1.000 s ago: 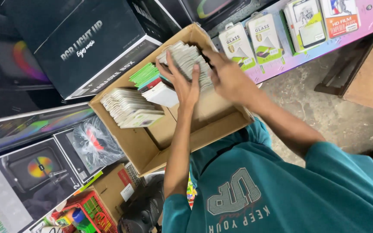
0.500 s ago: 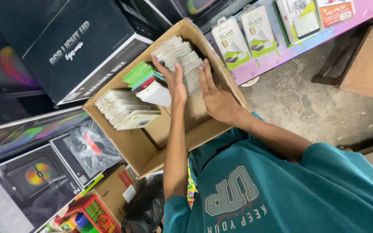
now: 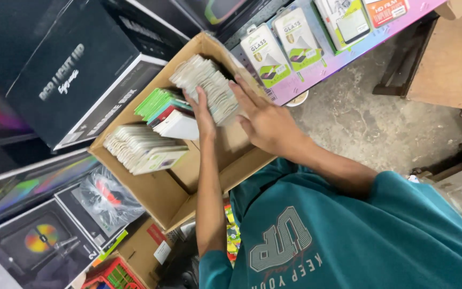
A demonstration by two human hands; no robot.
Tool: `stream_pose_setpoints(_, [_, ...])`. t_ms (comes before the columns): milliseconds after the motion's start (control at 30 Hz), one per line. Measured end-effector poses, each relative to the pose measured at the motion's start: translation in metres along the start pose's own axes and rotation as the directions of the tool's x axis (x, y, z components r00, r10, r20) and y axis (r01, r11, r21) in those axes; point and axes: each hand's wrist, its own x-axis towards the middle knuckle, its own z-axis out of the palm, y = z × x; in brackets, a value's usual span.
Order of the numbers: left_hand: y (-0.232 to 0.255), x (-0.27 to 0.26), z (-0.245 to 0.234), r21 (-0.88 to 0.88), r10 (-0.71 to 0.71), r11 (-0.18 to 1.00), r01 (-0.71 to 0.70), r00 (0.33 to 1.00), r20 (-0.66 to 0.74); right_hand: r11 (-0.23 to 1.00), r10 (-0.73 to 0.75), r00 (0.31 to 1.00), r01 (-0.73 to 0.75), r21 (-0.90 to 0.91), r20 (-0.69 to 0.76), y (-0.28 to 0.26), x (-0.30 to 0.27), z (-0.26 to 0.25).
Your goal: The person sorts through a cardboard box filled with packaged phone accessories, picking up stacks of screen protectors and other items. They move the items around within the box and place some onto a nearby shelf.
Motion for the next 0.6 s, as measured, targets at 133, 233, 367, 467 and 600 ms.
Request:
stream_pose_setpoints(133, [0.016, -0.02, 0.013, -0.079, -0.025, 0.997, 0.019, 0.997, -0.073, 0.955, 0.272, 0.962, -0.267, 0.131, -0.019, 0.014, 0.007, -0.048])
stream_pose_setpoints(233, [0.034, -0.045, 0.016, 0.162, 0.085, 0.985, -0.062, 0.987, -0.139, 0.959, 0.241, 0.929, -0.183, 0.217, -0.28, 0.086, 0.01, -0.026])
stream_pose_setpoints(367, [0.071, -0.102, 0.013, 0.083, 0.243, 0.967, -0.242, 0.97, 0.005, 0.932, 0.363, 0.903, -0.345, 0.116, -0.231, 0.186, 0.017, 0.046])
stream_pose_setpoints(467, [0.072, -0.129, -0.002, 0.22, 0.282, 0.934, -0.281, 0.959, 0.027, 0.898, 0.432, 0.897, -0.437, -0.044, -0.099, 0.213, 0.032, 0.094])
stream_pose_setpoints(600, [0.066, -0.162, -0.024, 0.389, 0.271, 0.896, -0.217, 0.958, -0.091, 0.832, 0.475, 0.873, -0.487, -0.265, -0.114, 0.237, 0.048, 0.144])
